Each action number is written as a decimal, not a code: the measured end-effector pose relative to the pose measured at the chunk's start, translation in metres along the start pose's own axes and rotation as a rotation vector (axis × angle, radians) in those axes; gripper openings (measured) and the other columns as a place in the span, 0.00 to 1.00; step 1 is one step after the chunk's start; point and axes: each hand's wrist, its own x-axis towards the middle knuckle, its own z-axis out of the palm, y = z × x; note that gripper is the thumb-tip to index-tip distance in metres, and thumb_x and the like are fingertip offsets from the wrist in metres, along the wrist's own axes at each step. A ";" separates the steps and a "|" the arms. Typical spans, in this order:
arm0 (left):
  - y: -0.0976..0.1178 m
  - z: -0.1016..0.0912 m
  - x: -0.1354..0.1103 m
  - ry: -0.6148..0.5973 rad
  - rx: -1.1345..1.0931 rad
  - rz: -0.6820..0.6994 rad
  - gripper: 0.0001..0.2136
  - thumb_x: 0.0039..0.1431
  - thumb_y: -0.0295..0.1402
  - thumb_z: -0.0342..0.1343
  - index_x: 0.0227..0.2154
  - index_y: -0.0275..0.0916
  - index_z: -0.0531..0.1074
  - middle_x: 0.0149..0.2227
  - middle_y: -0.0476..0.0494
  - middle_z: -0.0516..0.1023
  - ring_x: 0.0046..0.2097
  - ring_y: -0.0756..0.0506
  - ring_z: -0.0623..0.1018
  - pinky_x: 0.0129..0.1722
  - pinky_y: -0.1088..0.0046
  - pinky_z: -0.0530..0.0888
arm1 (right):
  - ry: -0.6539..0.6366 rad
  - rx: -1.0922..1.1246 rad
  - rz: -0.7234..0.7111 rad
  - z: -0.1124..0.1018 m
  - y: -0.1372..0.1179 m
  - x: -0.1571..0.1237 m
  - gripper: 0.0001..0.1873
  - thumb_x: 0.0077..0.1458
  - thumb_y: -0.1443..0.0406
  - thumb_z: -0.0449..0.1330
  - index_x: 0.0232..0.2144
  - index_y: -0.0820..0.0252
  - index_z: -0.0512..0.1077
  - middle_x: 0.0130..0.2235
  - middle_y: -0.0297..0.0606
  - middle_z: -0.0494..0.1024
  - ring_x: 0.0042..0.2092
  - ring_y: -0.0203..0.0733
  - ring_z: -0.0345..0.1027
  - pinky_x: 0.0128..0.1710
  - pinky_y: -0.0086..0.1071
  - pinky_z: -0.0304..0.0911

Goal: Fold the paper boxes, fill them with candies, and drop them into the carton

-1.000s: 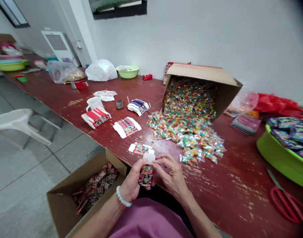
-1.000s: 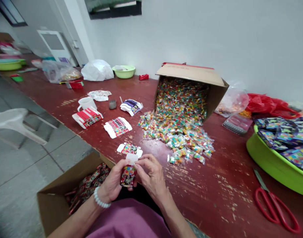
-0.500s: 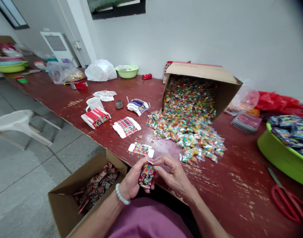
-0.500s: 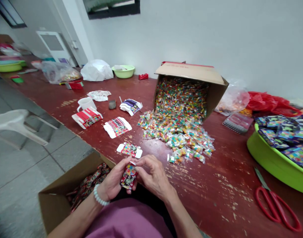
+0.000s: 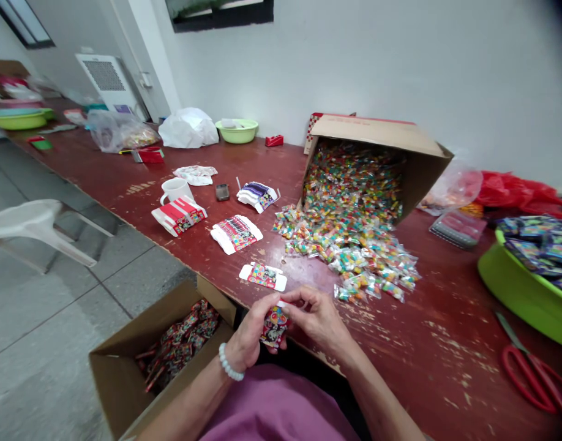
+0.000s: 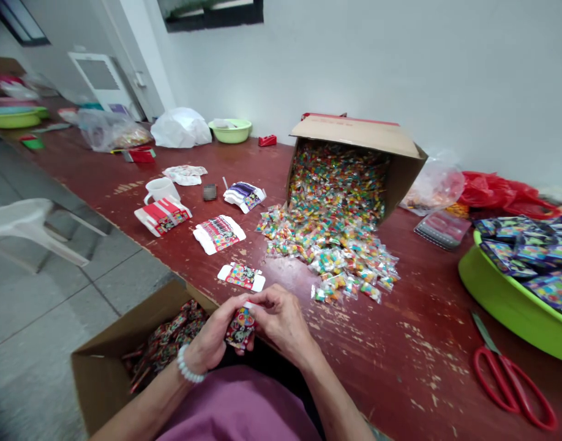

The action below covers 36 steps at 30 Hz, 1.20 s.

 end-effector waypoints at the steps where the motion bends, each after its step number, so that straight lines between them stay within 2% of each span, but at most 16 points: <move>1: -0.001 0.000 0.000 -0.014 -0.011 0.011 0.23 0.59 0.49 0.50 0.44 0.35 0.74 0.22 0.47 0.76 0.18 0.49 0.74 0.12 0.80 0.62 | -0.014 0.018 0.008 0.000 -0.001 0.000 0.10 0.55 0.59 0.63 0.35 0.58 0.80 0.32 0.37 0.80 0.31 0.39 0.72 0.30 0.29 0.67; 4: -0.002 -0.001 0.001 -0.029 -0.017 0.025 0.22 0.58 0.49 0.51 0.46 0.37 0.73 0.23 0.47 0.77 0.19 0.49 0.74 0.12 0.81 0.62 | -0.003 0.012 0.007 0.000 -0.004 0.001 0.09 0.56 0.61 0.62 0.36 0.57 0.81 0.32 0.37 0.80 0.31 0.40 0.73 0.31 0.30 0.68; 6: -0.002 -0.001 0.001 -0.009 -0.014 0.002 0.24 0.59 0.52 0.50 0.44 0.36 0.74 0.23 0.47 0.77 0.18 0.49 0.74 0.12 0.81 0.61 | 0.034 -0.031 0.001 0.002 -0.005 0.001 0.09 0.55 0.61 0.63 0.34 0.57 0.81 0.31 0.37 0.80 0.31 0.40 0.73 0.31 0.30 0.68; 10: -0.003 -0.001 0.000 -0.017 -0.001 -0.024 0.32 0.58 0.61 0.44 0.38 0.34 0.75 0.26 0.42 0.79 0.18 0.50 0.74 0.12 0.81 0.61 | 0.047 0.024 0.118 0.004 -0.006 0.002 0.11 0.55 0.59 0.61 0.31 0.61 0.79 0.26 0.36 0.79 0.24 0.38 0.70 0.24 0.29 0.65; 12: -0.004 -0.001 -0.001 -0.014 0.013 -0.026 0.32 0.57 0.62 0.43 0.36 0.34 0.75 0.26 0.41 0.79 0.17 0.50 0.74 0.12 0.81 0.61 | 0.057 0.020 0.123 0.004 -0.006 0.001 0.12 0.56 0.59 0.60 0.30 0.61 0.78 0.25 0.36 0.78 0.22 0.37 0.68 0.22 0.28 0.63; 15: -0.002 0.001 -0.001 0.002 -0.004 -0.052 0.30 0.57 0.60 0.46 0.32 0.33 0.75 0.22 0.43 0.77 0.17 0.50 0.73 0.11 0.80 0.61 | 0.061 -0.120 -0.021 0.003 -0.009 -0.002 0.10 0.58 0.61 0.59 0.30 0.60 0.78 0.28 0.36 0.78 0.26 0.37 0.69 0.25 0.29 0.63; 18: 0.001 0.001 0.000 -0.012 -0.085 -0.099 0.24 0.59 0.53 0.49 0.29 0.34 0.74 0.19 0.46 0.75 0.16 0.48 0.74 0.10 0.79 0.62 | 0.038 -0.197 -0.183 0.002 -0.012 -0.007 0.11 0.61 0.62 0.57 0.31 0.58 0.77 0.31 0.37 0.76 0.33 0.39 0.71 0.34 0.31 0.65; 21: 0.001 0.000 0.003 -0.030 -0.197 -0.150 0.19 0.60 0.49 0.50 0.31 0.36 0.73 0.19 0.47 0.75 0.15 0.46 0.74 0.09 0.77 0.63 | -0.004 -0.207 -0.238 0.007 -0.009 -0.015 0.08 0.62 0.63 0.57 0.39 0.55 0.76 0.40 0.39 0.76 0.43 0.43 0.70 0.44 0.35 0.65; 22: 0.000 0.000 0.004 -0.014 -0.243 -0.140 0.17 0.60 0.47 0.51 0.31 0.36 0.72 0.19 0.48 0.75 0.15 0.46 0.74 0.10 0.76 0.65 | -0.020 -0.230 -0.253 0.009 -0.005 -0.018 0.10 0.59 0.63 0.60 0.44 0.54 0.74 0.44 0.40 0.75 0.46 0.45 0.69 0.47 0.38 0.64; 25: -0.006 -0.003 0.008 0.047 -0.375 -0.080 0.14 0.60 0.43 0.54 0.31 0.36 0.72 0.22 0.49 0.77 0.17 0.49 0.74 0.16 0.75 0.70 | -0.075 -0.361 -0.307 0.020 0.007 -0.027 0.39 0.47 0.63 0.70 0.59 0.53 0.61 0.56 0.45 0.67 0.55 0.52 0.62 0.54 0.44 0.60; 27: -0.009 -0.005 0.009 0.069 -0.410 -0.032 0.13 0.61 0.42 0.56 0.34 0.35 0.73 0.25 0.47 0.79 0.21 0.49 0.76 0.23 0.74 0.74 | -0.071 -0.476 -0.334 0.026 0.013 -0.029 0.53 0.40 0.63 0.72 0.65 0.56 0.50 0.62 0.49 0.61 0.58 0.57 0.57 0.55 0.49 0.58; 28: -0.010 -0.006 0.009 0.076 -0.406 -0.003 0.13 0.61 0.42 0.56 0.36 0.34 0.74 0.28 0.45 0.80 0.25 0.48 0.78 0.27 0.73 0.76 | -0.055 -0.537 -0.347 0.028 0.015 -0.028 0.56 0.39 0.63 0.72 0.66 0.57 0.48 0.63 0.50 0.59 0.58 0.58 0.56 0.56 0.51 0.56; 30: -0.010 -0.008 0.008 0.101 -0.372 0.077 0.15 0.61 0.41 0.57 0.41 0.34 0.75 0.35 0.43 0.82 0.35 0.46 0.81 0.39 0.72 0.76 | -0.023 -0.638 -0.375 0.031 0.015 -0.024 0.54 0.39 0.65 0.70 0.66 0.59 0.48 0.62 0.51 0.61 0.58 0.60 0.55 0.56 0.53 0.54; 32: -0.008 -0.011 0.005 0.096 -0.332 0.113 0.17 0.62 0.43 0.56 0.44 0.34 0.75 0.41 0.41 0.82 0.43 0.45 0.80 0.48 0.70 0.74 | -0.021 -0.680 -0.410 0.035 0.013 -0.019 0.48 0.41 0.66 0.67 0.63 0.60 0.53 0.58 0.50 0.67 0.55 0.59 0.58 0.54 0.53 0.55; 34: -0.008 -0.016 0.002 0.061 -0.303 0.105 0.19 0.62 0.45 0.55 0.45 0.34 0.75 0.43 0.40 0.81 0.45 0.44 0.79 0.50 0.69 0.72 | -0.028 -0.662 -0.424 0.040 0.009 -0.015 0.43 0.41 0.65 0.65 0.60 0.61 0.58 0.54 0.50 0.70 0.52 0.58 0.61 0.52 0.51 0.57; 36: -0.008 -0.023 -0.004 0.037 -0.254 0.101 0.18 0.60 0.44 0.57 0.45 0.35 0.75 0.42 0.41 0.81 0.43 0.44 0.79 0.48 0.69 0.73 | -0.044 -0.602 -0.399 0.047 0.005 -0.014 0.42 0.40 0.63 0.66 0.58 0.63 0.61 0.52 0.50 0.71 0.51 0.57 0.63 0.51 0.50 0.59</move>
